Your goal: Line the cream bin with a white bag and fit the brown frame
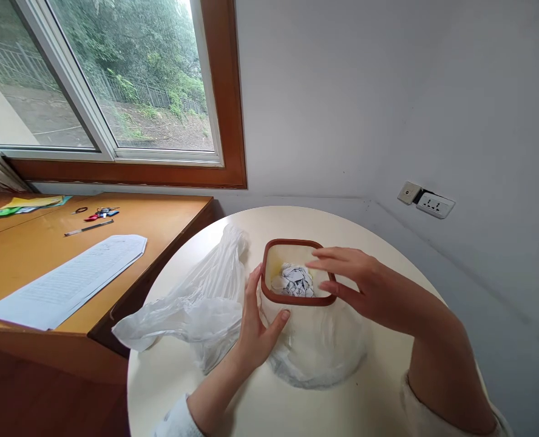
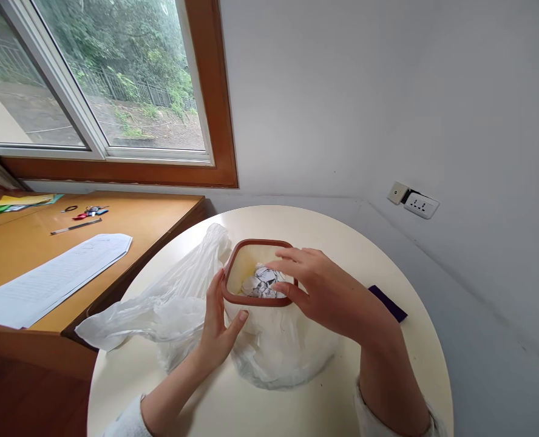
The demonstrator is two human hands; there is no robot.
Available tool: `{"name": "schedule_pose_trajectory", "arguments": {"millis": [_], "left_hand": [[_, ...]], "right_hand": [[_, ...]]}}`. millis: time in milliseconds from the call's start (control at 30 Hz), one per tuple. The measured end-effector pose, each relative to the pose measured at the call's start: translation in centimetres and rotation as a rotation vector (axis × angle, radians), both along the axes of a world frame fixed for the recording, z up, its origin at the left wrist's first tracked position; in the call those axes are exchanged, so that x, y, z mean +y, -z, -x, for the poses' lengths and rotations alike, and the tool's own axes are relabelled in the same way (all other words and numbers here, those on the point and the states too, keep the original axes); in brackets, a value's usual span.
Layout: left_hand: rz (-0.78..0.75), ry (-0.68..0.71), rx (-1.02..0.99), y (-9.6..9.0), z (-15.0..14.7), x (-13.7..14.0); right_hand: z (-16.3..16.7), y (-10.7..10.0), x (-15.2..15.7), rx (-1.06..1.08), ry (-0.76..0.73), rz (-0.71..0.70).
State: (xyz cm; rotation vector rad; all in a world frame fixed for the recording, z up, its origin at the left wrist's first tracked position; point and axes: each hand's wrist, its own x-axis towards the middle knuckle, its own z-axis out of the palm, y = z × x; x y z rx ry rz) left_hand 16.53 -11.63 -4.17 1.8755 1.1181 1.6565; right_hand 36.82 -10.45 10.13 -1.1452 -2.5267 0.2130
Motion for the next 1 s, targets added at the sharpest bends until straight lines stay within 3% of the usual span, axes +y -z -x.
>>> {"name": "schedule_pose_trajectory", "arguments": {"millis": [167,400,1000], "left_hand": [[-0.096,-0.036,0.038,-0.1,0.2,0.0],[-0.177,-0.040,0.092,-0.1,0.5,0.1],[-0.117,-0.045,0.088,-0.1,0.3,-0.1]], "right_hand": [[1.1,1.3,2.0,0.012,0.141,-0.024],[2.1,3.3,3.3,-0.095,0.111,0.146],[2.1,3.1,3.3,-0.096,0.182,0.213]]}}
